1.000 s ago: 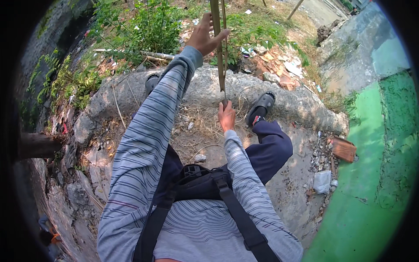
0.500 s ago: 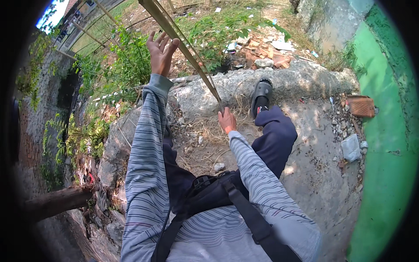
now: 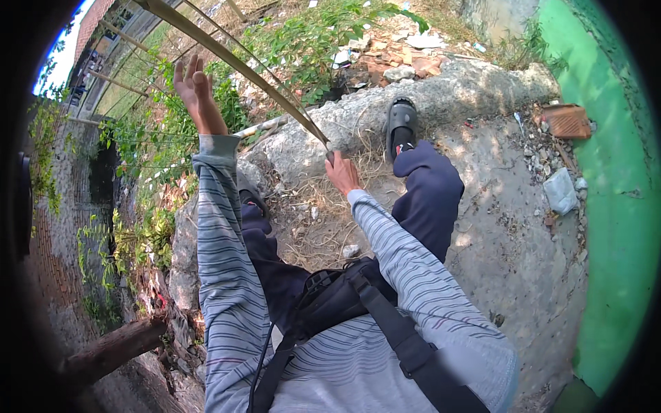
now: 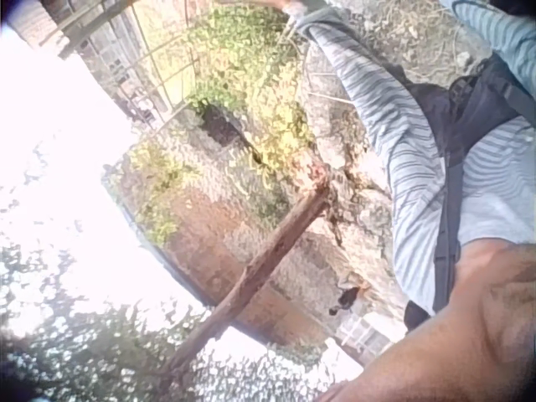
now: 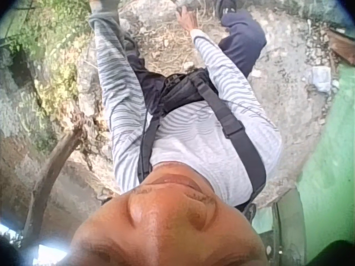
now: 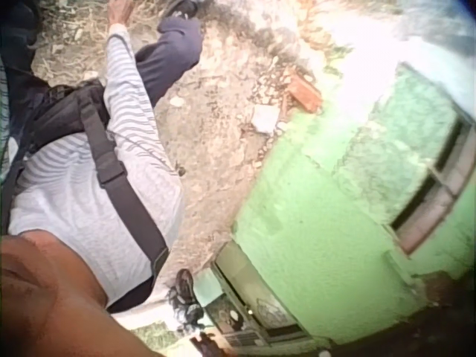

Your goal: The person strips thin layers from a bamboo pole using a machete, then gathers the resulting strips by hand.

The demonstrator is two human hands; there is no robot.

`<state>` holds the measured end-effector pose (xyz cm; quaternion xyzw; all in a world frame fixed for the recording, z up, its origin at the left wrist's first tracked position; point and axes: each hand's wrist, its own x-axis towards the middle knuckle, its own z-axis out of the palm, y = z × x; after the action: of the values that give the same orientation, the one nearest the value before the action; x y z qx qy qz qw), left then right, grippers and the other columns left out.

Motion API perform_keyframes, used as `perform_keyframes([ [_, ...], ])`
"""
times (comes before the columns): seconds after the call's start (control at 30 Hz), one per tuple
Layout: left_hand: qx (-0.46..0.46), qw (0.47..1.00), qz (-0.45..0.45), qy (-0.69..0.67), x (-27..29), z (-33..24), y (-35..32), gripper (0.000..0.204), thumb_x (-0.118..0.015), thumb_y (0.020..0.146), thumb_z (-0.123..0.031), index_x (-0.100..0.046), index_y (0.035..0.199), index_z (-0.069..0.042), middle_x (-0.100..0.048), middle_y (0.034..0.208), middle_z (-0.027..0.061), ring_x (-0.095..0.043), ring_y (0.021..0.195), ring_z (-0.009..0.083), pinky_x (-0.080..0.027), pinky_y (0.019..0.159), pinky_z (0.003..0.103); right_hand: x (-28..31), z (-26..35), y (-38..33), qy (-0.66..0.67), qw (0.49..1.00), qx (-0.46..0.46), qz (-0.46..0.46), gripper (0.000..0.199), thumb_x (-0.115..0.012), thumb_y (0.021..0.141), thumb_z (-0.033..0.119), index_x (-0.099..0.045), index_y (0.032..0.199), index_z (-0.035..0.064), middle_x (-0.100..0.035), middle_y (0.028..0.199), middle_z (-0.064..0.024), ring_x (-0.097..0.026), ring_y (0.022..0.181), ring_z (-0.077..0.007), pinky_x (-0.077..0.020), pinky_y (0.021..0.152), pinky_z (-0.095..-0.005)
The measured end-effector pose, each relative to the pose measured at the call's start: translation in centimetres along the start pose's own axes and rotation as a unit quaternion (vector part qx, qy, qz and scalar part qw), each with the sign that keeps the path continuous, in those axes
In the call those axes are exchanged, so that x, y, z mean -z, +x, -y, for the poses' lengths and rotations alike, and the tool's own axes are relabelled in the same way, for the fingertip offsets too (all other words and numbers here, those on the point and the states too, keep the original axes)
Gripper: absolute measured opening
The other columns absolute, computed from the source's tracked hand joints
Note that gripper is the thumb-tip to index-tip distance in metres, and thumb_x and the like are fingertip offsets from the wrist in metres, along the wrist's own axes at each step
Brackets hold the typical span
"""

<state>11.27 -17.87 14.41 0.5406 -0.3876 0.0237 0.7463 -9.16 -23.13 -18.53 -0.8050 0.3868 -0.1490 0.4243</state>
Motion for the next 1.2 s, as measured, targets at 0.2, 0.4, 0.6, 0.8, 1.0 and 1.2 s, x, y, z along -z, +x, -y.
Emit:
perform_keyframes([
  [0.2, -0.027, 0.998, 0.026, 0.058, -0.8, -1.5, 0.5, 0.114, -0.078, 0.082, -0.056, -0.008, 0.155, -0.004, -0.028, 0.155, 0.0302, -0.029, 0.147, 0.0398, -0.029, 0.119, 0.051, -0.4, -1.8, 1.3, -0.021, 0.998, -0.047, 0.025, 0.039, -0.059, 0.096, 0.034, -0.053, 0.113, 0.0, -0.069, 0.089, -0.0311, -0.068, 0.085, -0.0498, -0.054, 0.078, -0.0559],
  [0.4, 0.093, 0.992, -0.024, 0.075, 1.1, 2.4, 0.7, 0.131, -0.083, 0.072, -0.063, -0.004, 0.153, 0.004, -0.022, 0.154, 0.0381, -0.022, 0.148, 0.0452, -0.022, 0.121, 0.052, -1.3, -5.3, -1.4, -0.026, 0.998, -0.032, -0.043, 0.036, -0.06, 0.095, 0.035, -0.053, 0.111, 0.0031, -0.067, 0.088, -0.0292, -0.064, 0.084, -0.0518, -0.0496, 0.075, -0.0582],
  [0.6, 0.252, 0.953, -0.051, 0.161, 6.9, 12.7, -2.7, 0.138, -0.081, 0.071, -0.069, -0.006, 0.148, 0.018, -0.03, 0.148, 0.0406, -0.037, 0.14, 0.0427, -0.03, 0.117, 0.043, -2.9, -5.5, -4.9, -0.023, 0.999, -0.027, 0.016, 0.039, -0.061, 0.094, 0.034, -0.054, 0.119, 0.0052, -0.068, 0.09, -0.0288, -0.064, 0.085, -0.0515, -0.0506, 0.076, -0.058],
  [0.8, 0.361, 0.906, -0.002, 0.222, 9.0, 13.9, -7.8, 0.122, -0.075, 0.078, -0.068, -0.018, 0.148, 0.015, -0.035, 0.148, 0.0354, -0.039, 0.139, 0.0379, -0.031, 0.116, 0.039, -2.4, -7.3, -7.7, 0.008, 0.996, -0.068, 0.056, 0.039, -0.063, 0.092, 0.035, -0.059, 0.118, 0.0061, -0.066, 0.1, -0.0312, -0.061, 0.096, -0.0534, -0.0486, 0.084, -0.0577],
  [1.0, 0.362, 0.836, 0.076, 0.405, 11.4, 15.3, -10.7, 0.122, -0.072, 0.079, -0.067, -0.014, 0.148, 0.016, -0.041, 0.142, 0.0383, -0.049, 0.13, 0.0404, -0.036, 0.112, 0.037, -3.0, -6.0, -6.6, 0.102, 0.978, -0.102, 0.154, 0.029, -0.06, 0.096, 0.032, -0.06, 0.102, 0.0033, -0.063, 0.071, -0.0115, -0.06, 0.053, -0.0235, -0.0487, 0.05, -0.0392],
  [1.2, 0.509, 0.723, 0.154, 0.44, 11.6, 18.7, -21.7, 0.126, -0.062, 0.082, -0.071, -0.009, 0.149, 0.021, -0.028, 0.152, 0.0419, -0.036, 0.143, 0.0466, -0.031, 0.119, 0.04, -0.2, -4.9, -11.7, 0.212, 0.906, -0.247, 0.269, 0.022, -0.058, 0.097, 0.028, -0.057, 0.093, 0.0062, -0.046, 0.062, 0.0015, -0.042, 0.045, -0.0095, -0.0357, 0.041, -0.0283],
])
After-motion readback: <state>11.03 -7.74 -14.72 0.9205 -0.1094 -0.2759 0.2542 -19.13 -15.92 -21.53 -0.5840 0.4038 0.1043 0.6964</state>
